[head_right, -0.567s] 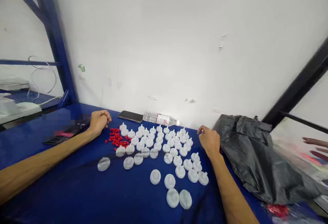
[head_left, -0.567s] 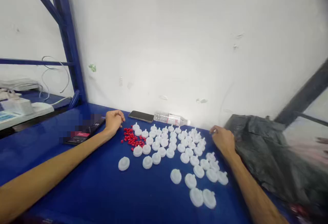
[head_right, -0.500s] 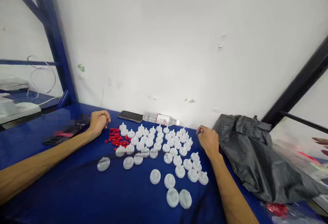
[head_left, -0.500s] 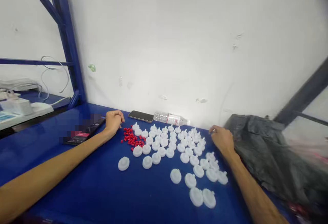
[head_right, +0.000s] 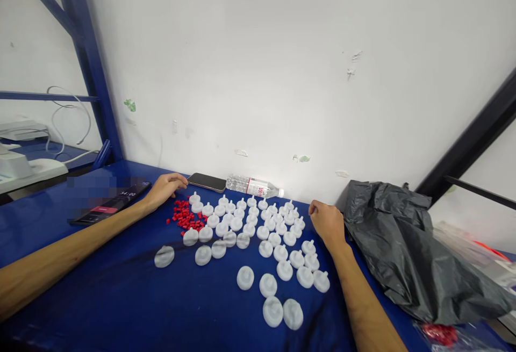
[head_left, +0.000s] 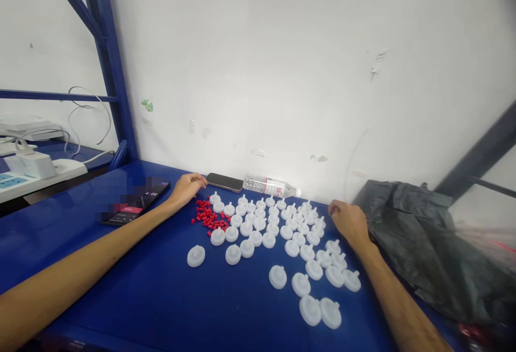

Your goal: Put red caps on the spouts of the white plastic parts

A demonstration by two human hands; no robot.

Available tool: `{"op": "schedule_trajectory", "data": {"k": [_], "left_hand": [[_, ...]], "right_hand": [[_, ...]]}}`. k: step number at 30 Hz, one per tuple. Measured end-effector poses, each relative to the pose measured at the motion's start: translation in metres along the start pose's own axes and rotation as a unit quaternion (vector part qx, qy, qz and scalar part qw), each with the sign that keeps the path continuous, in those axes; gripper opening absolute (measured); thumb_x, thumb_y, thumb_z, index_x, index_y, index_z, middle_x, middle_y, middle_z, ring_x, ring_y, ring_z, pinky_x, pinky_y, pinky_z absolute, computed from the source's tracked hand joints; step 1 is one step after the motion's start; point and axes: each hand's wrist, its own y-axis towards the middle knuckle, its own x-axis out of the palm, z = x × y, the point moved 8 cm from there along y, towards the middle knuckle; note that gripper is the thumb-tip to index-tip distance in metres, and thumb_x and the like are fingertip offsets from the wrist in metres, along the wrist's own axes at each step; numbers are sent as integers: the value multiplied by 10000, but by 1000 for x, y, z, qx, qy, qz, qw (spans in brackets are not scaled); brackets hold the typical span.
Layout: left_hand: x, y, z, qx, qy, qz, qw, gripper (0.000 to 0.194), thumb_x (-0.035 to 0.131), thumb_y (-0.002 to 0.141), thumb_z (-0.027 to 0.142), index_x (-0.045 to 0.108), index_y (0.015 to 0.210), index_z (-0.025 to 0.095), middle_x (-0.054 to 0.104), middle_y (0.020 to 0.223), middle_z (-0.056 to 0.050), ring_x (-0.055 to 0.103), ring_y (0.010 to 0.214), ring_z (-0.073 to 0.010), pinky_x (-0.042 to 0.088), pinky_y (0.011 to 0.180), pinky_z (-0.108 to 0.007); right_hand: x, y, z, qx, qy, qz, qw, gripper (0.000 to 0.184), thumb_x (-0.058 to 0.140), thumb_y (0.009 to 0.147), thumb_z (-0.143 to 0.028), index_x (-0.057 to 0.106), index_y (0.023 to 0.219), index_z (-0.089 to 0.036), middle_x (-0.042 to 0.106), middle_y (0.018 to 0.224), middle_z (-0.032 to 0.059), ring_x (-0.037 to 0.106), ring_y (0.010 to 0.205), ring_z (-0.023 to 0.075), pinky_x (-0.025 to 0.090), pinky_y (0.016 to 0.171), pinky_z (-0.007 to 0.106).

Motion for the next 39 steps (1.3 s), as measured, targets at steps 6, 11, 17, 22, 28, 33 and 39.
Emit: {"op": "schedule_trajectory", "data": {"k": [6, 11, 17, 22, 28, 33, 39], "left_hand": [[11, -1, 26, 112, 108, -85, 984, 330, 775, 1041, 436, 722, 1287, 222, 758, 1345, -82, 759, 1142, -283, 670, 977, -520], [21, -10, 37, 192, 164, -96, 963, 313, 771, 1041, 449, 732, 1265, 234, 754, 1364, -85, 745, 1189, -293, 649, 1028, -545], [20, -15, 45, 216, 174, -67, 958, 304, 767, 1044, 446, 732, 1256, 230, 762, 1334, -81, 752, 1153, -282, 654, 1008, -533], [5, -23, 66, 193, 114, -23, 974, 286, 743, 1061, 457, 738, 1220, 218, 783, 1250, -64, 770, 1059, -256, 672, 942, -491], [8, -50, 100, 195, 26, -24, 980, 292, 730, 1069, 477, 753, 1190, 212, 801, 1225, -59, 780, 1083, -266, 662, 987, -515], [19, -75, 126, 225, -13, -49, 973, 295, 722, 1072, 489, 767, 1181, 218, 813, 1235, -63, 780, 1135, -278, 638, 1050, -549], [33, -99, 146, 291, -27, -89, 952, 286, 714, 1076, 505, 781, 1138, 235, 833, 1152, -50, 792, 1052, -246, 656, 1001, -506]], "right_hand": [[0, 1, -3, -22, 10, -8, 1000, 285, 766, 1043, -433, 725, 1277, -277, 750, 1332, 67, 756, 1087, 230, 668, 891, 410], [-1, 4, 0, -22, 7, -40, 999, 306, 770, 1040, -437, 720, 1285, -261, 753, 1319, 67, 759, 1075, 231, 672, 885, 417], [-15, 0, -9, -16, 11, -12, 1000, 280, 776, 1037, -435, 726, 1253, -263, 764, 1255, 52, 765, 1026, 218, 669, 842, 387], [-48, -4, -28, -25, 35, 85, 995, 232, 763, 1047, -435, 738, 1197, -259, 773, 1207, 44, 759, 980, 201, 663, 829, 377], [-102, -12, -94, -126, 95, 196, 968, 151, 662, 1089, -327, 725, 1168, -214, 783, 1145, 59, 756, 1080, 249, 651, 892, 437], [-120, -40, -177, -291, 147, 166, 931, 320, 586, 1108, -351, 652, 1395, -228, 815, 1314, 121, 756, 1238, 310, 597, 1114, 537], [-119, -73, -228, -376, 154, 137, 903, 662, 639, 1101, -501, 434, 1640, -174, 755, 1499, 168, 729, 1361, 346, 540, 1209, 624]]}}
